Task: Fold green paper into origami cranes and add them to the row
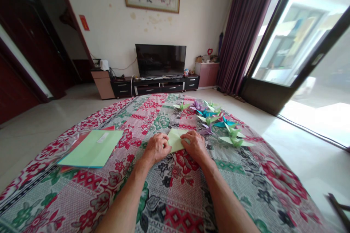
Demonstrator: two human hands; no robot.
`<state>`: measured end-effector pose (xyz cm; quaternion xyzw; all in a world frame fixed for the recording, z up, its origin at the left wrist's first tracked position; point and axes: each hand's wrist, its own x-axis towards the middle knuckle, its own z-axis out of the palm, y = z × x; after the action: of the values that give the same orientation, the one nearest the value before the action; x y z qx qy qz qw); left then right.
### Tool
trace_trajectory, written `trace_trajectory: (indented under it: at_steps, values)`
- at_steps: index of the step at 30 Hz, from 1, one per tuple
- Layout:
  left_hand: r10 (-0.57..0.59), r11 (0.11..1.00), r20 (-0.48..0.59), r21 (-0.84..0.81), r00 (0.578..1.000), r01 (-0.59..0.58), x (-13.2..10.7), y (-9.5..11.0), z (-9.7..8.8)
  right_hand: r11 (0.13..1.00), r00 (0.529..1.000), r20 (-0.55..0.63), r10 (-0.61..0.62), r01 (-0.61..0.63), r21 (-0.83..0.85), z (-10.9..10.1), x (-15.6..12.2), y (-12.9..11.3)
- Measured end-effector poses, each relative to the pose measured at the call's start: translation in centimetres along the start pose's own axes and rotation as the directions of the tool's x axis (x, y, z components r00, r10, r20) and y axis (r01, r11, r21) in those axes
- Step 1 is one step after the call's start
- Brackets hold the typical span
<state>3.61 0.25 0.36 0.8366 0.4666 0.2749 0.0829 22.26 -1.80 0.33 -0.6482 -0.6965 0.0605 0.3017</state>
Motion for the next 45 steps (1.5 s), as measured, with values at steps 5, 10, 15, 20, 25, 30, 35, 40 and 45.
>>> trace_trajectory:
  at_steps: [5,10,15,20,25,30,35,40,45]
  values:
    - [-0.019,1.0,0.044,-0.018,0.999,0.02,0.0,0.2,-0.6,0.997,0.996,0.029,-0.081,0.082,-0.01,0.0,-0.2,-0.1]
    - [-0.03,0.996,0.196,-0.079,0.98,0.046,-0.3,-0.4,-2.4,0.996,0.996,0.026,-0.09,0.09,-0.021,0.0,-0.2,0.0]
    - [-0.091,0.977,0.36,-0.149,0.928,0.153,-1.0,-1.8,-4.5,0.996,0.996,0.019,-0.087,0.088,-0.024,0.3,-0.1,0.2]
    - [-0.167,0.97,0.406,-0.095,0.899,0.223,-1.4,-1.8,-6.1,0.997,0.997,0.019,-0.078,0.079,-0.028,0.4,-0.1,0.3]
    - [-0.22,0.974,0.474,0.059,0.853,0.218,-1.4,-0.7,-7.1,0.995,0.995,0.001,-0.097,0.097,-0.023,0.6,0.0,0.4]
    - [-0.338,0.939,0.513,0.127,0.789,0.319,-1.4,0.0,-7.3,0.995,0.995,-0.003,-0.095,0.095,-0.028,0.7,0.0,0.5]
    - [-0.369,0.929,0.476,0.181,0.798,0.322,-1.4,0.5,-7.3,0.996,0.997,0.004,-0.081,0.081,-0.031,0.8,0.1,0.5]
    - [-0.365,0.926,0.438,0.259,0.822,0.274,-1.4,0.3,-6.7,0.996,0.996,0.005,-0.085,0.085,-0.031,0.8,0.1,0.5]
    - [-0.367,0.926,0.433,0.249,0.823,0.282,-1.8,-0.6,-6.8,0.996,0.996,0.01,-0.085,0.086,-0.03,0.8,0.1,0.5]
